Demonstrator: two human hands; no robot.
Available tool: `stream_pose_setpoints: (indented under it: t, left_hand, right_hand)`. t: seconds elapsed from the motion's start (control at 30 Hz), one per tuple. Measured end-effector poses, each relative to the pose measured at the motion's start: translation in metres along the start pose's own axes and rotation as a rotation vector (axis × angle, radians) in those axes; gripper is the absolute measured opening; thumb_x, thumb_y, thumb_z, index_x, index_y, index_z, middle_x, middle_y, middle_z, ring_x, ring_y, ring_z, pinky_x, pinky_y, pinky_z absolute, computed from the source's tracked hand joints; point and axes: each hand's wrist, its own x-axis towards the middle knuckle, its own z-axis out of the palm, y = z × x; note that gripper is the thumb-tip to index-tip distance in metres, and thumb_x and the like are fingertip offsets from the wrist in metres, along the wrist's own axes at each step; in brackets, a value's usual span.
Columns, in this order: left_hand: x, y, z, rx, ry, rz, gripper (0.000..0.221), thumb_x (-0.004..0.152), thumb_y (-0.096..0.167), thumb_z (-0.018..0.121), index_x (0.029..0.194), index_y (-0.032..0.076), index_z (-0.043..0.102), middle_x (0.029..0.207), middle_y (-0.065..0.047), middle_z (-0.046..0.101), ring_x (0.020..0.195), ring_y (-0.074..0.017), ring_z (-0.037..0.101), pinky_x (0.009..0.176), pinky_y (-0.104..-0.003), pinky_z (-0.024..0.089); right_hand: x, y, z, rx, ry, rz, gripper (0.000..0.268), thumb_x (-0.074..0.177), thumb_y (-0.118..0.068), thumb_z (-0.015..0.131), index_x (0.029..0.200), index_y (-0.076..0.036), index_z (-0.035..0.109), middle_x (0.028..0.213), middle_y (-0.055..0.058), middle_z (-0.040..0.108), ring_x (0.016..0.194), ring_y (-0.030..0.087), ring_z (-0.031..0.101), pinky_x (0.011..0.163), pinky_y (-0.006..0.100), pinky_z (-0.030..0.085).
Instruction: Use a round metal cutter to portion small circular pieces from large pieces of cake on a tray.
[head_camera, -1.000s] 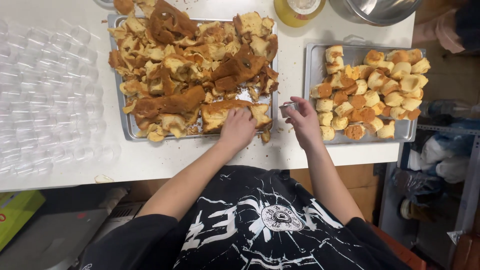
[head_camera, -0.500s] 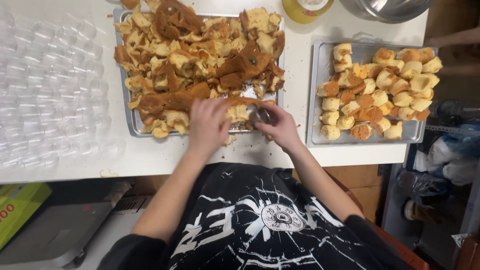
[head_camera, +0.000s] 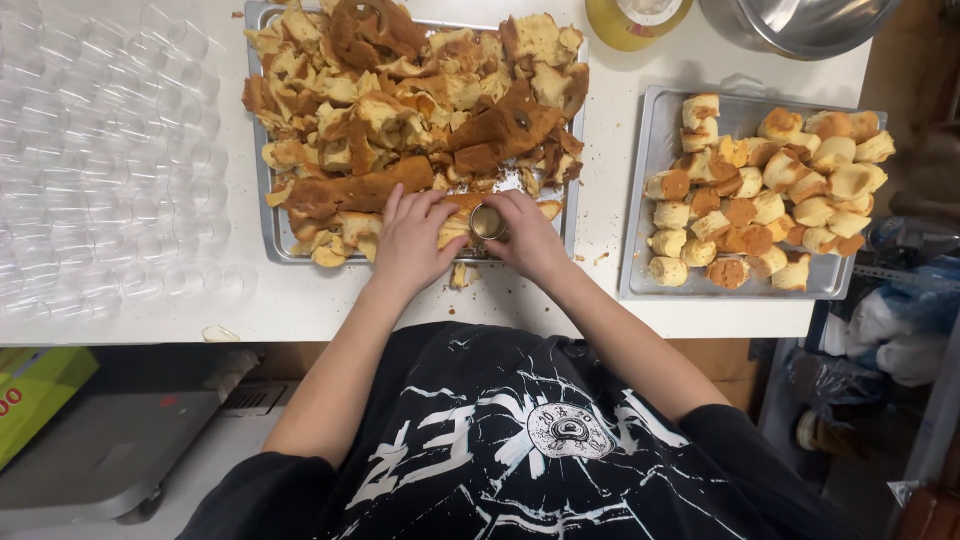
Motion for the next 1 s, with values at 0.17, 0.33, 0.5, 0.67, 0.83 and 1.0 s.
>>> stream_pose_setpoints:
  t: [0.17, 0.33, 0.5, 0.67, 0.83, 1.0]
  left_hand:
    - [0.016, 0.013, 0.001, -0.067, 0.101, 0.019, 0.035, 0.093, 0.03, 0.073, 0.12, 0.008, 0.071, 0.129, -0.01, 0.065, 0.127, -0.0299, 0.056, 0.123, -0.053, 0.029]
    - [0.054, 0.038, 0.035, -0.043, 0.013, 0.09, 0.038, 0.098, 0.039, 0.066, 0.118, 0.007, 0.071, 0.127, -0.012, 0.066, 0.124, -0.0319, 0.056, 0.111, -0.05, 0.041]
    - [0.087, 0.049, 0.073, 0.227, -0.497, 0.306, 0.057, 0.098, 0.056, 0.057, 0.125, 0.006, 0.064, 0.131, -0.014, 0.061, 0.13, -0.0326, 0.051, 0.114, -0.049, 0.035]
    - [0.098, 0.046, 0.074, 0.256, -0.559, 0.441, 0.072, 0.093, 0.062, 0.053, 0.145, 0.011, 0.049, 0.14, -0.015, 0.053, 0.136, -0.0343, 0.043, 0.114, -0.053, 0.029]
    - [0.098, 0.041, 0.084, 0.304, -0.538, 0.464, 0.077, 0.095, 0.068, 0.047, 0.153, 0.017, 0.041, 0.148, -0.017, 0.047, 0.14, -0.0367, 0.038, 0.116, -0.056, 0.025]
    - [0.099, 0.042, 0.085, 0.314, -0.603, 0.429, 0.078, 0.098, 0.066, 0.043, 0.157, 0.016, 0.037, 0.153, -0.016, 0.044, 0.145, -0.0367, 0.033, 0.118, -0.057, 0.024]
  right_hand:
    - [-0.009, -0.007, -0.015, -0.002, 0.084, -0.1, 0.077, 0.07, -0.015, 0.089, 0.137, 0.0, 0.054, 0.128, 0.02, 0.056, 0.118, 0.04, 0.057, 0.101, 0.046, 0.049]
    - [-0.045, 0.029, -0.026, 0.148, 0.187, 0.164, 0.069, 0.083, -0.016, 0.083, 0.142, -0.002, 0.05, 0.133, 0.017, 0.055, 0.116, 0.028, 0.061, 0.095, 0.039, 0.057]
    - [-0.086, 0.063, -0.026, 0.286, 0.368, 0.243, 0.054, 0.089, -0.01, 0.078, 0.138, -0.003, 0.055, 0.127, 0.013, 0.062, 0.102, 0.02, 0.07, 0.086, 0.032, 0.058]
    - [-0.102, 0.064, -0.016, 0.489, 0.428, 0.338, 0.05, 0.092, -0.005, 0.075, 0.136, -0.001, 0.053, 0.123, 0.012, 0.065, 0.094, 0.016, 0.071, 0.085, 0.03, 0.059]
    - [-0.104, 0.069, -0.003, 0.631, 0.388, 0.376, 0.048, 0.093, -0.002, 0.072, 0.137, 0.0, 0.052, 0.123, 0.011, 0.065, 0.096, 0.014, 0.07, 0.088, 0.029, 0.057]
    - [-0.096, 0.066, -0.003, 0.766, 0.359, 0.4, 0.049, 0.094, 0.001, 0.071, 0.139, 0.0, 0.051, 0.122, 0.01, 0.065, 0.096, 0.012, 0.066, 0.089, 0.028, 0.055]
